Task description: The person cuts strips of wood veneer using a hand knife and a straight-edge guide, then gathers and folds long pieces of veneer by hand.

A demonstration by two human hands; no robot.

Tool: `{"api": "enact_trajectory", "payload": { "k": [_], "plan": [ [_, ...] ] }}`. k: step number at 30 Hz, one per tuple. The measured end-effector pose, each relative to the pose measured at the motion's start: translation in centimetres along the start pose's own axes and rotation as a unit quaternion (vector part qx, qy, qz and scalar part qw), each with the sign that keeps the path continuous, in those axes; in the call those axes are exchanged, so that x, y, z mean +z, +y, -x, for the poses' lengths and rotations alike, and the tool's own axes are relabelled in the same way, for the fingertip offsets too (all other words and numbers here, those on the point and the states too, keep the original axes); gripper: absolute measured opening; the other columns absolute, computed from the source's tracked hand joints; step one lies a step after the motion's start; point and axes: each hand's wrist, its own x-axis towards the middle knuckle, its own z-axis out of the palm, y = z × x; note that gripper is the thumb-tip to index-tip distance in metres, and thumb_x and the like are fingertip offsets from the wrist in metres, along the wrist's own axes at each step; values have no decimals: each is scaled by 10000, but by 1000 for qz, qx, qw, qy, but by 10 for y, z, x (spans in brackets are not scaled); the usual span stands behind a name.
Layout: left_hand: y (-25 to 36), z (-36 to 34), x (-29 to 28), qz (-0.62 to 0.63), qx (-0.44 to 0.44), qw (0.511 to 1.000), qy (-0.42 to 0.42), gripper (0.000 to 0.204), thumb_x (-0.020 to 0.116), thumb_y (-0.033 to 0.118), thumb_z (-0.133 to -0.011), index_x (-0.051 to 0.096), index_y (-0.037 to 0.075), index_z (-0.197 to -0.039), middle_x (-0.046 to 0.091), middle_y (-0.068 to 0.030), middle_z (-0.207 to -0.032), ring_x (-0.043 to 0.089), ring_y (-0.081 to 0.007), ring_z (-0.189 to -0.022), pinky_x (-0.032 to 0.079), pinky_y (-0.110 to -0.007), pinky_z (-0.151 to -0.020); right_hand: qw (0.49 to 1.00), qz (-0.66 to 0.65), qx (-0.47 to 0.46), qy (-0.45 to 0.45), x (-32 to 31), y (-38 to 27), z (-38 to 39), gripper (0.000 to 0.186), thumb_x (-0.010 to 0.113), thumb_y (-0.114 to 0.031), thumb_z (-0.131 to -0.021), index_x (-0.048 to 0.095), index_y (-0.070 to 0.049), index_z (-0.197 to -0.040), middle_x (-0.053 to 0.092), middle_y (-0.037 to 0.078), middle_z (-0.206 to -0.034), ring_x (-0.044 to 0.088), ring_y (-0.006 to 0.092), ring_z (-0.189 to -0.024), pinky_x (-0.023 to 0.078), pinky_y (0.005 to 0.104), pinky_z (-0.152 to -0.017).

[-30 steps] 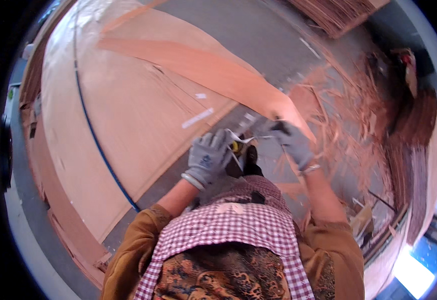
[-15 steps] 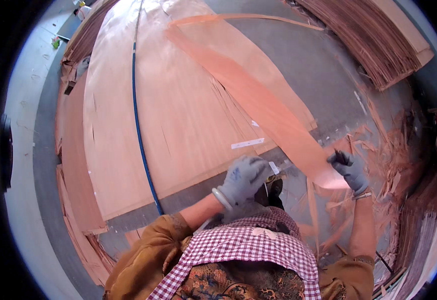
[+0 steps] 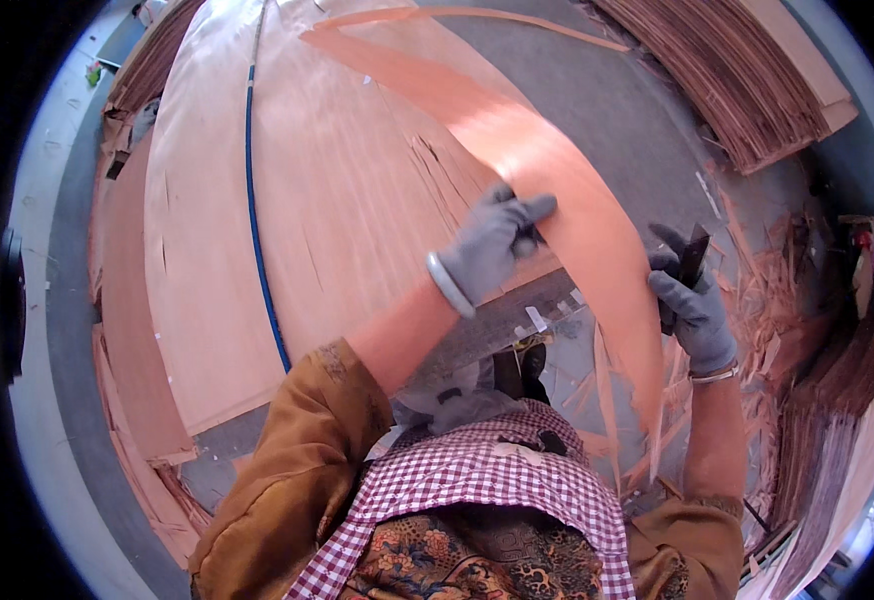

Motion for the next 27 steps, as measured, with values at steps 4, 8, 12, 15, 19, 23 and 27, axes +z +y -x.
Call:
{"api": "enact_trajectory", "payload": {
  "k": [4, 8, 12, 15, 19, 23, 27],
  "plan": [
    [65, -21, -24, -80, 178, 980, -27, 202, 670, 98, -835, 571, 54, -1005, 609, -12, -806, 532, -57, -578, 400, -171, -456, 991, 53, 95, -77, 10, 9, -1, 423, 661, -113, -824, 537, -55, -1224, 500, -71, -716, 395, 22, -527, 279, 191, -452],
    [134, -33, -58, -230, 281, 932, 4, 162, 647, 107, -858, 600, 49, -1001, 583, 24, -797, 499, -28, -600, 385, -163, -482, 970, 139, 156, -127, 20, 17, -9, 404, 688, -166, -816, 551, -48, -1178, 458, -80, -701, 369, 19, -556, 273, 192, -482],
    [158, -58, -113, -287, 218, 932, 27, 188, 646, 111, -859, 601, 46, -1029, 582, 33, -802, 499, -33, -609, 398, -182, -507, 978, 135, 64, -147, 47, 29, -37, 502, 677, -144, -825, 492, 11, -1264, 554, -1, -975, 499, 60, -814, 426, 215, -679],
    [132, -80, -155, -266, 130, 948, 115, 224, 657, 125, -852, 597, 46, -1053, 594, 31, -818, 522, -46, -629, 398, -201, -505, 973, 147, 20, -177, 60, 62, -56, 502, 650, -101, -827, 468, 53, -1269, 526, 54, -1194, 497, 109, -1017, 428, 258, -883],
    [94, -93, -181, -187, 90, 957, 203, 265, 673, 148, -838, 596, 44, -1069, 612, 13, -829, 552, -70, -642, 381, -210, -485, 955, 214, 105, -175, 43, 98, -42, 496, 631, -65, -812, 468, 50, -1266, 539, 54, -1170, 501, 128, -1007, 417, 273, -902],
    [97, -102, -195, -125, 90, 970, 187, 259, 669, 149, -828, 603, 30, -1048, 652, -38, -879, 597, -114, -642, 393, -224, -500, 965, 163, 140, -153, 52, 87, -8, 516, 636, -77, -827, 452, 31, -1297, 538, 64, -1193, 484, 131, -1092, 398, 277, -946],
    [112, -116, -198, -159, 135, 956, 206, 250, 659, 198, -842, 606, 55, -1041, 638, -15, -864, 582, -101, -679, 413, -223, -546, 961, 168, 162, -151, 50, 86, 5, 493, 642, -72, -849, 455, 8, -1298, 546, 50, -1179, 488, 120, -1082, 401, 267, -936]
  ]
}}
